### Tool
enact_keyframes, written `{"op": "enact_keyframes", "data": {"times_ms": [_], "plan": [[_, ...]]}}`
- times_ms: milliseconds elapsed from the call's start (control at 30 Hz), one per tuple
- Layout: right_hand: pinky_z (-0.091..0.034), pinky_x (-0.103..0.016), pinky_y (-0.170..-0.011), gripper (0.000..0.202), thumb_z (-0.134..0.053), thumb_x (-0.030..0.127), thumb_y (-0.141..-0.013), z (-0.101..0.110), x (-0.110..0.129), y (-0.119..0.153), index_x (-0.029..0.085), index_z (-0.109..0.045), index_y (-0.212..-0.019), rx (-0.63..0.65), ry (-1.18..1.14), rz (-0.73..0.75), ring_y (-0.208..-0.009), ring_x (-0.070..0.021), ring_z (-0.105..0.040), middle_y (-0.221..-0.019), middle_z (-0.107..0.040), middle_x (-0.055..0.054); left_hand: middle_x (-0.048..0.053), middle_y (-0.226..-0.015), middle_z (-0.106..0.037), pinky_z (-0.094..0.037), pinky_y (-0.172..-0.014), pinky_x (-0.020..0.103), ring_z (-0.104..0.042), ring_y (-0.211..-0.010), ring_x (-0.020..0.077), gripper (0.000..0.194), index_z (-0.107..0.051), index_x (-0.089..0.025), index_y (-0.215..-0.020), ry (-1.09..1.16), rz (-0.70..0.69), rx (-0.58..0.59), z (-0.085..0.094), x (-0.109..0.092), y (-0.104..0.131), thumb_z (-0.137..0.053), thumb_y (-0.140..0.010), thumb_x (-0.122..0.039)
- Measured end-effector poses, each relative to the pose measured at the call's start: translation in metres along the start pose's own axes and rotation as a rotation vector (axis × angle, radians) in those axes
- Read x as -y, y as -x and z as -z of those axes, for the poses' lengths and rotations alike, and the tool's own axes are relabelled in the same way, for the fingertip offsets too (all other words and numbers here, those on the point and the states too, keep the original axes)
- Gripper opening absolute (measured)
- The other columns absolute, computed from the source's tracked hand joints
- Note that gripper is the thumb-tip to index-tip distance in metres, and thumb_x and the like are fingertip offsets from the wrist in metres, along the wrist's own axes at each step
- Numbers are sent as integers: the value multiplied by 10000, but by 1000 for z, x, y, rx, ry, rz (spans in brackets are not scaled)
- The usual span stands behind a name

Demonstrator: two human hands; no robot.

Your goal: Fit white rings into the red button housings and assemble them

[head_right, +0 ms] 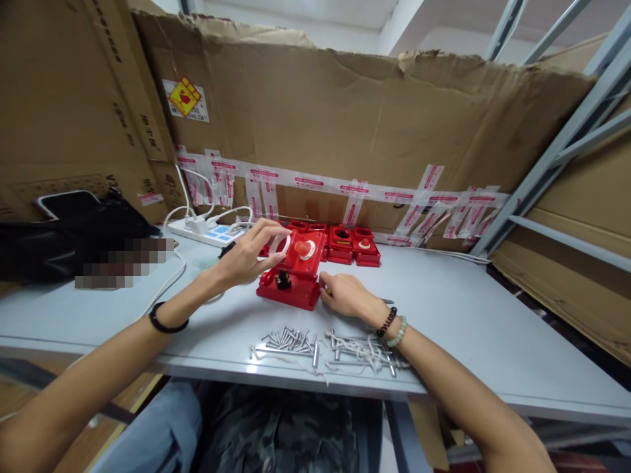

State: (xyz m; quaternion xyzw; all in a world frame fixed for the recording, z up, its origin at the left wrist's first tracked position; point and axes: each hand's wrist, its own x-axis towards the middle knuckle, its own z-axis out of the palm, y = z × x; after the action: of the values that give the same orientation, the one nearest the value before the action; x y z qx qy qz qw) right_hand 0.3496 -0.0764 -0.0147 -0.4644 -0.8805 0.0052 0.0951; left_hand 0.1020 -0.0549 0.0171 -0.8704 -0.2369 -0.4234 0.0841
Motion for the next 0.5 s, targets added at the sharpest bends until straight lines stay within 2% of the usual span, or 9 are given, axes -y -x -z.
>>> {"op": "enact_keyframes", "data": {"times_ms": [67, 167, 300, 367, 433, 500], "plan": [[-320, -285, -571, 164, -462, 231, -823, -1, 1, 2, 187, -561, -947, 24, -16, 11, -593, -159, -537, -711, -658, -50, 85, -1109, -501, -483, -888, 374, -539, -1050, 206, 285, -456, -199, -1185, 2, 9, 7, 0, 1, 2, -494, -920, -297], [-358, -277, -575, 155, -530, 245, -772, 5, -2, 7, 192, -555, -915, 82, -99, 20, -621, -149, -545, -764, -652, -43, 88, -1112, -495, -481, -892, 375, -534, -1055, 208, 283, -455, -194, -1186, 17, 26, 31, -1, 1, 3, -487, -924, -296], [-431, -301, -620, 273, -607, 321, -733, 17, -9, 7, 185, -574, -968, 106, -291, 37, -689, -165, -565, -846, -649, -49, 96, -1121, -486, -480, -903, 389, -529, -1064, 213, 296, -442, -193, -1202, 45, 4, 42, -4, -3, 3, -484, -927, -294], [-469, -326, -681, 263, -546, 365, -799, 23, -9, 4, 187, -586, -989, 20, -477, 27, -764, -179, -591, -925, -660, -63, 106, -1124, -482, -483, -908, 388, -529, -1071, 214, 312, -430, -186, -1219, 46, -45, 23, -8, -6, 3, -482, -930, -293], [-495, -347, -726, 296, -429, 412, -878, 27, -6, 0, 199, -595, -1000, -69, -767, -20, -814, -183, -613, -972, -670, -66, 121, -1131, -480, -489, -910, 382, -528, -1082, 219, 346, -419, -176, -1240, 39, -121, -11, -11, -10, 2, -488, -929, -311], [-514, -369, -746, 391, -345, 485, -909, 31, 1, -1, 210, -596, -1028, -55, -1100, -83, -808, -186, -635, -962, -687, -62, 144, -1157, -476, -494, -911, 381, -526, -1099, 231, 391, -401, -169, -1266, 26, -213, -46, -15, -15, 2, -490, -927, -342]]}}
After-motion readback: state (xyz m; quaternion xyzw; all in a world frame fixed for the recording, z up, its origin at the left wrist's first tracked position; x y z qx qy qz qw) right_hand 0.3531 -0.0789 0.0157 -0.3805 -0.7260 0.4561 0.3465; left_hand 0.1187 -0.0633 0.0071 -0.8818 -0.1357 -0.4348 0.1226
